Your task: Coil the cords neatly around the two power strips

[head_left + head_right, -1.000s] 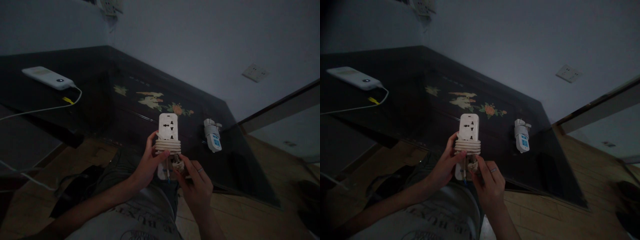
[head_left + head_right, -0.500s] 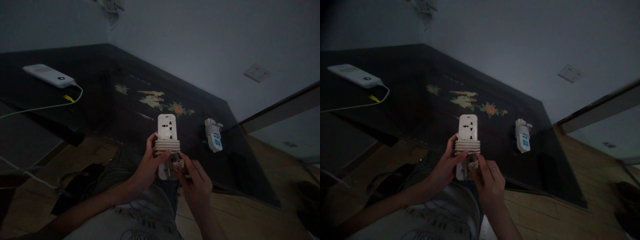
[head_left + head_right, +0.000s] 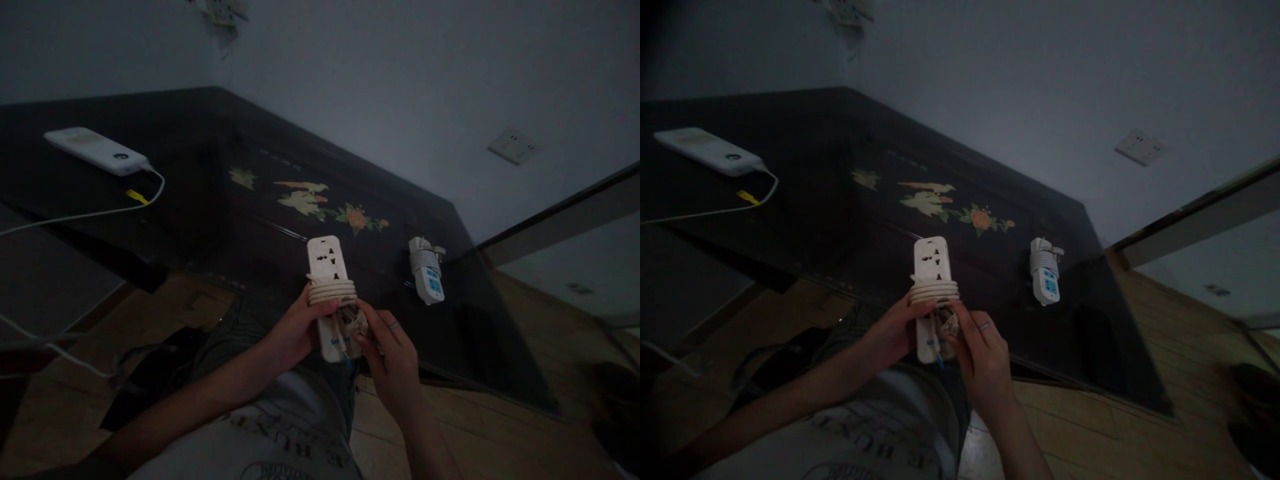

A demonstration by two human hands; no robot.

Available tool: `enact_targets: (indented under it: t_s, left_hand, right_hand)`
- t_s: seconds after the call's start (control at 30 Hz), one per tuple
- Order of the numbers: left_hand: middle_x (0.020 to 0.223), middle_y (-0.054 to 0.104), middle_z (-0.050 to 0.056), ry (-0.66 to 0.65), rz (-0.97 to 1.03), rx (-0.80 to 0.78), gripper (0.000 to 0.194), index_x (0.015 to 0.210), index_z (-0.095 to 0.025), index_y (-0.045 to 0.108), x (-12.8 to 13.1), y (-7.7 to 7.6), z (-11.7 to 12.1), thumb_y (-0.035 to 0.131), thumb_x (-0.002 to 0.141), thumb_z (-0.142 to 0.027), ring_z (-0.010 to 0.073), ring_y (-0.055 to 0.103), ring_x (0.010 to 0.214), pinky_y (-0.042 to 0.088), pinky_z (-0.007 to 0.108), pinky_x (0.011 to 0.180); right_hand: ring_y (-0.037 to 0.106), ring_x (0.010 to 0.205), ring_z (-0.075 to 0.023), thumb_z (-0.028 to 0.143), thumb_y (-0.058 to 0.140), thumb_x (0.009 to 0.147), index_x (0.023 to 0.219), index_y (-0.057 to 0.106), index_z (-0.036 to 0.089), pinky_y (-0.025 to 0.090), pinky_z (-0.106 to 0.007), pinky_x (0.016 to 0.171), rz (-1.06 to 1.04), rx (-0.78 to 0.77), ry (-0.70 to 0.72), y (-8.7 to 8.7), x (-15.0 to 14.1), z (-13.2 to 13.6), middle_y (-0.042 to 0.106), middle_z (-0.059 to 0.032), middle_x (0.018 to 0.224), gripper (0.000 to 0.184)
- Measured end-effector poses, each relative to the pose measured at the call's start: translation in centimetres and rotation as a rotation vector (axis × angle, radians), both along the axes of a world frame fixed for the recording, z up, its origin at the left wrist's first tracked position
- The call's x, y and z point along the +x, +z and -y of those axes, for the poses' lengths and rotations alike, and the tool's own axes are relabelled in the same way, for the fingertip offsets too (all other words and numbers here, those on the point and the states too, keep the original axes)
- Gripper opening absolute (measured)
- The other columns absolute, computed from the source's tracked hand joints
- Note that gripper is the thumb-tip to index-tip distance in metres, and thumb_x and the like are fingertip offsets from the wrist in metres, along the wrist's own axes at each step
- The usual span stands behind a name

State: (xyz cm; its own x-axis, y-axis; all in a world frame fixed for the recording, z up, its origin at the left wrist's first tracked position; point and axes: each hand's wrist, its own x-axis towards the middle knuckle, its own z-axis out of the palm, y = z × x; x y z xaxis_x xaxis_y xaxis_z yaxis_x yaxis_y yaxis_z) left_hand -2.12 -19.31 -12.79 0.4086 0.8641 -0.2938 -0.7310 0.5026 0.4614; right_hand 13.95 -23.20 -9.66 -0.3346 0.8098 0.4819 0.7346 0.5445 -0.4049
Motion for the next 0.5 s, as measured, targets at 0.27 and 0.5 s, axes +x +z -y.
enact_targets:
  t_s: [0.27, 0.5]
  left_hand:
    - [0.103, 0.067, 0.005, 0.025, -0.046, 0.001, 0.053, 0.110, -0.019, 0.054, 0.1, 0.8, 0.4, 0.081, 0.065, -0.022, 0.0181, 0.064, 0.087, 0.050, 0.032, 0.079]
    - [0.105, 0.066, 0.005, 0.013, -0.069, 0.009, 0.051, 0.111, -0.020, 0.053, 0.1, 0.8, 0.5, 0.080, 0.068, -0.023, 0.0182, 0.063, 0.089, 0.050, 0.033, 0.079]
  right_hand:
    - [0.061, 0.084, -0.0140, 0.017, 0.048, 0.092, 0.131, 0.052, 0.026, 0.052, -0.022, 0.072, -0.003, -0.162, 0.064, 1.7, 1.3, -0.3, 0.061, -0.0043, 0.094, 0.040]
    - [0.057, 0.076, -0.0130, 0.018, 0.048, 0.092, 0.132, 0.052, 0.028, 0.051, -0.021, 0.067, -0.022, -0.254, 0.060, 2.1, 1.5, -0.4, 0.056, -0.0027, 0.088, 0.042]
